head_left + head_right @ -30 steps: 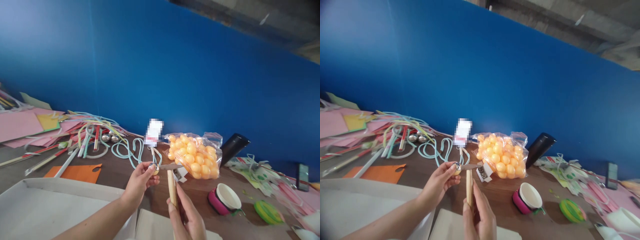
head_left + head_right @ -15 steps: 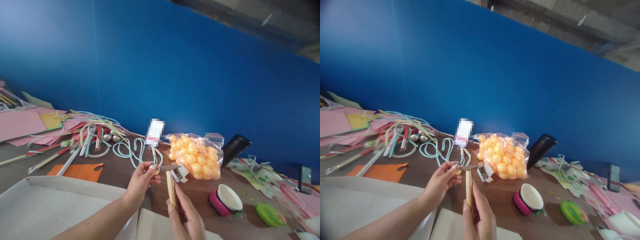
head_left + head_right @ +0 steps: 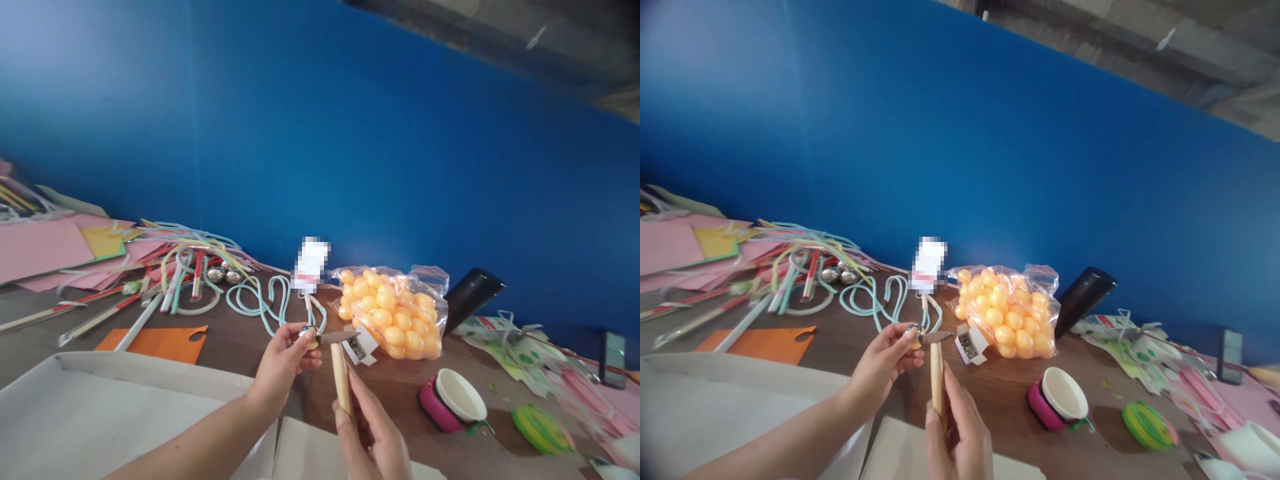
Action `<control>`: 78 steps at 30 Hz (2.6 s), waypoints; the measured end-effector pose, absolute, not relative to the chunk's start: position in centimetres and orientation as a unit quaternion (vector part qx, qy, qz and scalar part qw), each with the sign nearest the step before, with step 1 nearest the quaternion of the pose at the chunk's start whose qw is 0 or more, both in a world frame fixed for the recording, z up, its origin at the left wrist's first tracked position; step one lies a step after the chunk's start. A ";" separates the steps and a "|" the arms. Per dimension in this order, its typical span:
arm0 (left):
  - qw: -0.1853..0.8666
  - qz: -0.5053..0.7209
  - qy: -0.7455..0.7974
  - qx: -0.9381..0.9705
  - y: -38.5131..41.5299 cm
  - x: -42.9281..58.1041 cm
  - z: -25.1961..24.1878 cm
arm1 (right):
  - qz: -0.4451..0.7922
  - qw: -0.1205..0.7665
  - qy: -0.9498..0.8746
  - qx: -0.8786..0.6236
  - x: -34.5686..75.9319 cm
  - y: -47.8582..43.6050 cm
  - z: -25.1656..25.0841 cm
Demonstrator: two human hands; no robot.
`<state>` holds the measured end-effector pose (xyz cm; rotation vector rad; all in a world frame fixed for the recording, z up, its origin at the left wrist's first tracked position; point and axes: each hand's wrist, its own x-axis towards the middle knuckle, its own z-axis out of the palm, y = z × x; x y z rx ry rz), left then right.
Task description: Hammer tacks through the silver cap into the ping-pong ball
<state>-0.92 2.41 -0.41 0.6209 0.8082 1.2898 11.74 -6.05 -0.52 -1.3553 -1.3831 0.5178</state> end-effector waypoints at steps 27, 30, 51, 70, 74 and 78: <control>0.692 0.578 0.333 0.277 2.1 -1.1 0.2 | 0.262 0.539 -0.561 -0.571 12.1 -6.0 -0.6; 0.693 0.579 0.335 0.270 2.0 -1.1 0.3 | 0.272 0.538 -0.561 -0.567 12.1 -6.0 -0.6; 0.702 0.573 0.325 0.270 2.1 -1.1 0.1 | 0.239 0.547 -0.550 -0.584 12.0 -5.9 -1.1; 0.691 0.575 0.341 0.275 2.1 -1.1 -0.1 | 0.255 0.550 -0.572 -0.553 11.9 -6.1 -0.6; 0.687 0.572 0.344 0.287 2.1 -1.1 0.0 | 0.253 0.548 -0.568 -0.559 12.0 -6.1 -0.5; 0.686 0.572 0.349 0.284 2.1 -1.1 0.0 | 0.273 0.527 -0.573 -0.564 12.1 -6.1 -0.6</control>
